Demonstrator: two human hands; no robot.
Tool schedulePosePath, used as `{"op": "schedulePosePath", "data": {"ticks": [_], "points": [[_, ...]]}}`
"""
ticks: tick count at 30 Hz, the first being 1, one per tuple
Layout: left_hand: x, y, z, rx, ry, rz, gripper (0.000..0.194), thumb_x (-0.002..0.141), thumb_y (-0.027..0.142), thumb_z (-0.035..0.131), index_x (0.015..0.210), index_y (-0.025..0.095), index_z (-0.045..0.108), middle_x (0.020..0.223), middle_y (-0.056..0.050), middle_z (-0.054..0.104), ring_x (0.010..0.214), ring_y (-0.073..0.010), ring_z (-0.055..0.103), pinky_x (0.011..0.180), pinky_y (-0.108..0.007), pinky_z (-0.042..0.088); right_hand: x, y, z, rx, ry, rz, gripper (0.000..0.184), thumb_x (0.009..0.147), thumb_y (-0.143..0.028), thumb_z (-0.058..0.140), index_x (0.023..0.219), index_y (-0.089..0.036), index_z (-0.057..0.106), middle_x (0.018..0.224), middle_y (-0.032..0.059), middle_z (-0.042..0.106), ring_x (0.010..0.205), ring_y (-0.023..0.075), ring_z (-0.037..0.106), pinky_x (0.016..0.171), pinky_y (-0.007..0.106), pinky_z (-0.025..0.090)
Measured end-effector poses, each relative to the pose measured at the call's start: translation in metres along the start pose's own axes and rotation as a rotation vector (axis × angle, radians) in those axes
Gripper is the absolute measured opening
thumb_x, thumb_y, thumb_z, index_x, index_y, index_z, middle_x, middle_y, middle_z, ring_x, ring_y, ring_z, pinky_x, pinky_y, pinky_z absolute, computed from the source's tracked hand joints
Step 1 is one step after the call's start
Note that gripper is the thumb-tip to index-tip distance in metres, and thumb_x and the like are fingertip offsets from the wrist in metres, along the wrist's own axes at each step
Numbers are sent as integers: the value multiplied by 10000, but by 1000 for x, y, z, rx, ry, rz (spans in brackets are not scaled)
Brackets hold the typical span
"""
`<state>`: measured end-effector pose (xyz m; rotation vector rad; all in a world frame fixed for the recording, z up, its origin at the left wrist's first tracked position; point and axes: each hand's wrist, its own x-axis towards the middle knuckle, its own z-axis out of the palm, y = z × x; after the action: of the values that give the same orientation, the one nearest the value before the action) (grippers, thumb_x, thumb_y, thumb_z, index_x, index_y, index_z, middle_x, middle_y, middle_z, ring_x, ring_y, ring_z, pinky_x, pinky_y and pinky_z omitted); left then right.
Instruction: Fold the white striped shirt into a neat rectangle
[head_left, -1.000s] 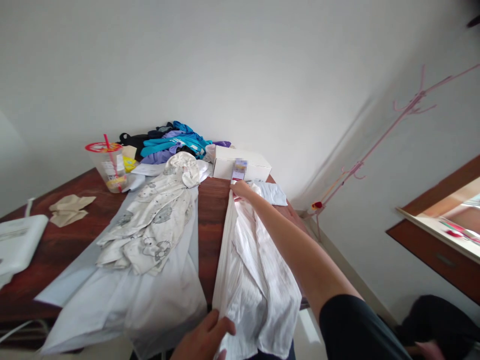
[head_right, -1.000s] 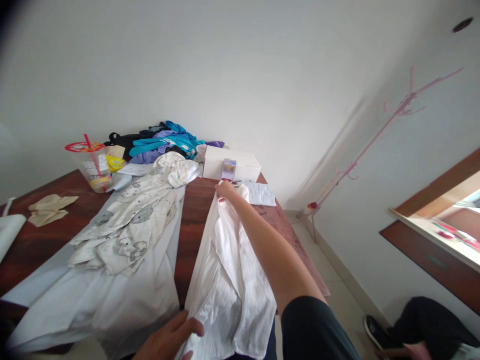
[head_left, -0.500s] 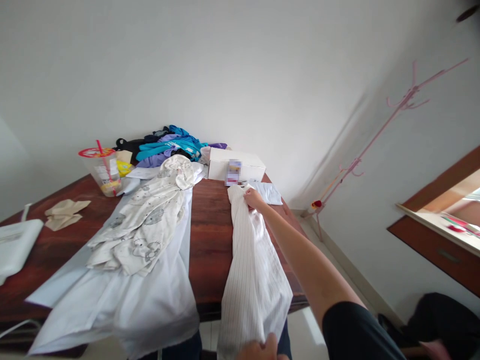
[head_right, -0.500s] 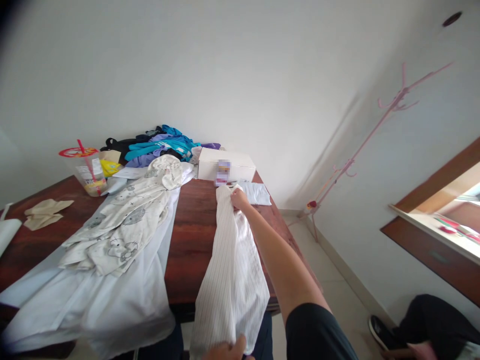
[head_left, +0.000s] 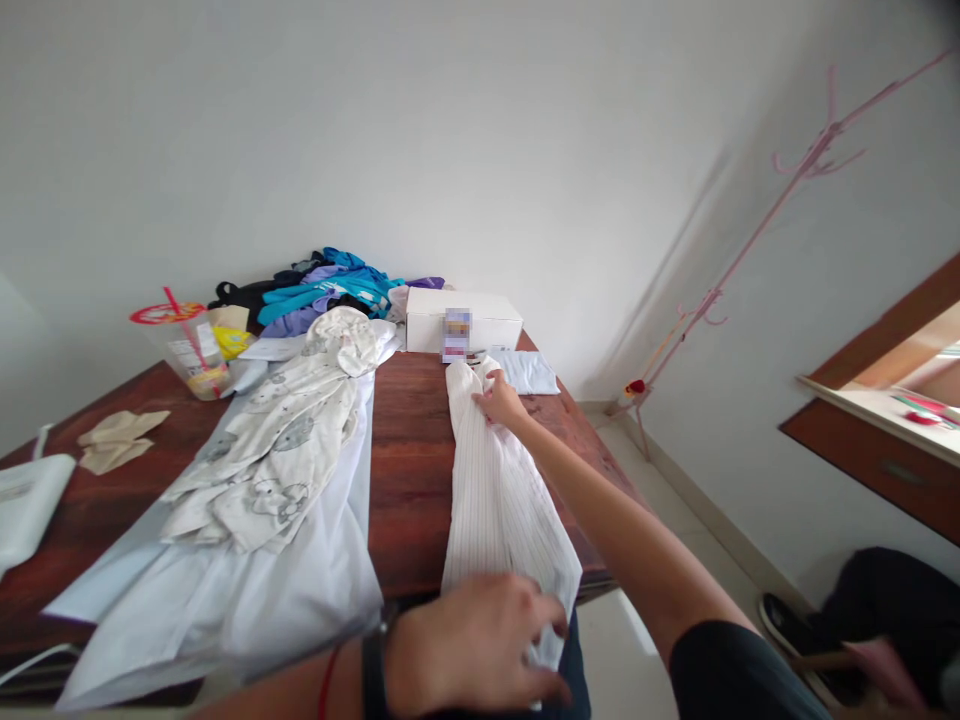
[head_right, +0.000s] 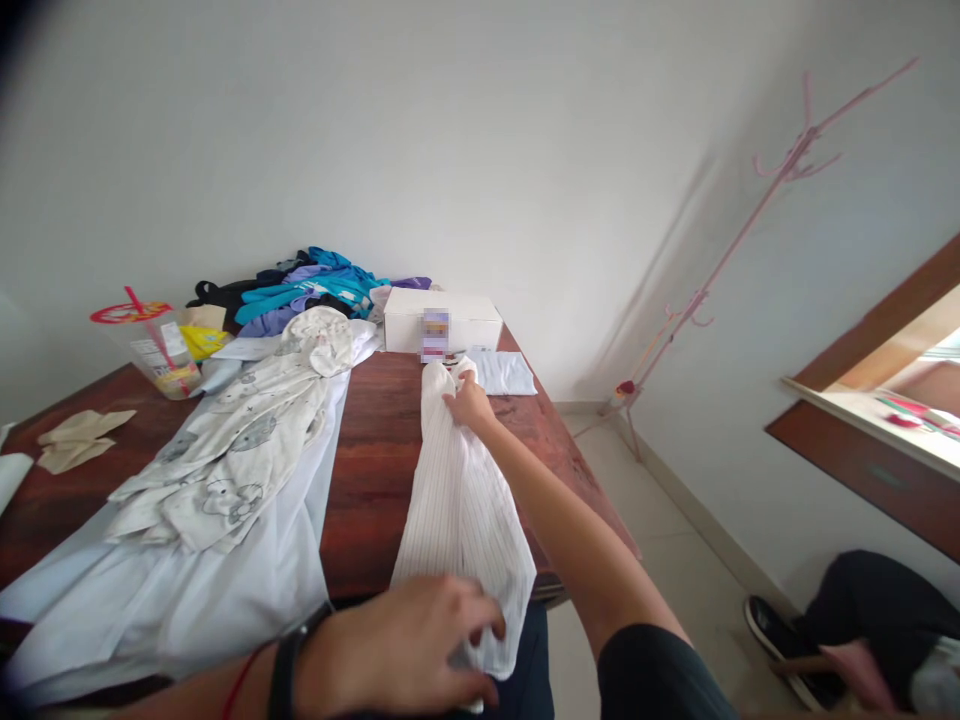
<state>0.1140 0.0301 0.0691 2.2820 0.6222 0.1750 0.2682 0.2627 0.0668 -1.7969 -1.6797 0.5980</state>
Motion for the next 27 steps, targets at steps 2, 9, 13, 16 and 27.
{"op": "schedulePosePath", "data": {"ticks": [2, 9, 13, 16, 27], "points": [[-7, -4, -47, 35, 132, -46, 191, 902, 321, 689, 1070, 237, 729, 960, -23, 754, 813, -192, 701, 771, -280, 510, -31, 6, -13, 14, 2, -26, 472, 864, -297, 704, 1271, -198, 486, 1004, 57, 689, 839, 203, 655, 747, 292, 482], [19, -82, -134, 410, 342, 53, 442, 868, -3, 473, 1193, 195, 697, 1187, -63, 722, 1087, -196, 679, 994, -303, 500, -210, 24, -34, 190, -137, -18, 212, 940, -401, 581, 869, -207, 625, 686, -11, 652, 580, 152, 615, 574, 252, 412], [73, -119, -158, 725, 243, 131, 549, 841, -52, 438, 1292, 167, 663, 1326, -92, 671, 1210, -201, 626, 1075, -324, 456, -285, 33, -19, 123, -231, 81, 237, 900, -428, 639, 1020, -226, 668, 722, 3, 707, 655, 192, 660, 607, 267, 410], [108, -135, -177, 810, 194, 166, 536, 808, -45, 509, 1251, 193, 693, 1325, -90, 675, 1227, -232, 602, 1071, -362, 432, -316, 41, 0, 52, -199, 150, 308, 836, -415, 707, 1086, -238, 669, 826, 34, 749, 750, 233, 697, 683, 292, 446], [123, -152, -201, 1048, 105, 213, 220, 825, 18, 571, 889, 167, 719, 988, -129, 705, 1045, -285, 607, 939, -397, 399, -342, 80, 61, 288, 4, 143, 374, 902, -548, 629, 892, -179, 690, 784, 62, 702, 710, 205, 640, 676, 265, 490]]}}
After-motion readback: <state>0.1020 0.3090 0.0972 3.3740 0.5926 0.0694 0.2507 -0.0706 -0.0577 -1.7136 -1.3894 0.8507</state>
